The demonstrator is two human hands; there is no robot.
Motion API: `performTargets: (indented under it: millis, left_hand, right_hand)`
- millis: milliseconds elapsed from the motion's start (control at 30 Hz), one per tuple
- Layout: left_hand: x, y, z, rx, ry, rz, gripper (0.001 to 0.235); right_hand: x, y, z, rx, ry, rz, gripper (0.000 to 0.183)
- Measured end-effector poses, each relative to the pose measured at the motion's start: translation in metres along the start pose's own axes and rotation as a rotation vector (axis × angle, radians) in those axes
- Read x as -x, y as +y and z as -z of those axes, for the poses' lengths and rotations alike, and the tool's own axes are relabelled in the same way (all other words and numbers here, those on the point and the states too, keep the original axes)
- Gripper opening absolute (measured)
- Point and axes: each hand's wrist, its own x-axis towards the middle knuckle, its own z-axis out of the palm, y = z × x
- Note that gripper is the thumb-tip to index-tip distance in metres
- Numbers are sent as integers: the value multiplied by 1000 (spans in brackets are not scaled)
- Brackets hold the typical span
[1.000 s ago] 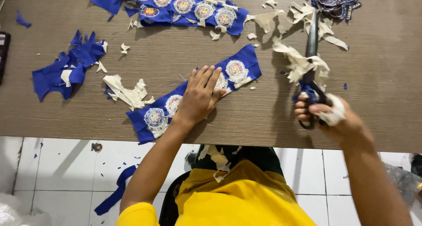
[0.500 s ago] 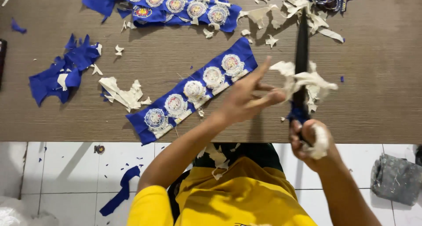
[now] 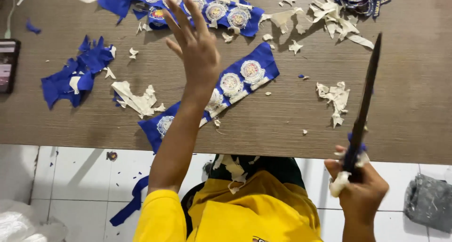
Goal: Cutting out individual embroidered patches from a strip of blue fabric using scissors
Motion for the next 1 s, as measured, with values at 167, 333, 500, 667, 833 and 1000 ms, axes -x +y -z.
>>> performTargets:
  millis: [167, 333, 500, 667, 833, 1000]
  left_hand:
    - [38, 12, -7, -64, -342, -173, 101]
    - [52, 22, -21, 83, -334, -292, 77]
    - [43, 35, 16, 1033, -1032, 166, 37]
    - [75, 31, 29, 1191, -1013, 225, 18]
    - [83, 33, 35, 1309, -946, 235, 20]
    - [79, 31, 38, 1195, -1045, 82, 21]
  right_hand:
    - [18, 21, 2, -69, 49, -101, 27]
    - [28, 26, 9, -320, -174, -354, 21]
    - [57, 66, 19, -414, -350, -451, 32]
    - [63, 52, 27, -354, -483, -764, 80]
    - [47, 22, 35, -125, -786, -893, 103]
    - [49, 9, 25, -23, -826, -893, 94]
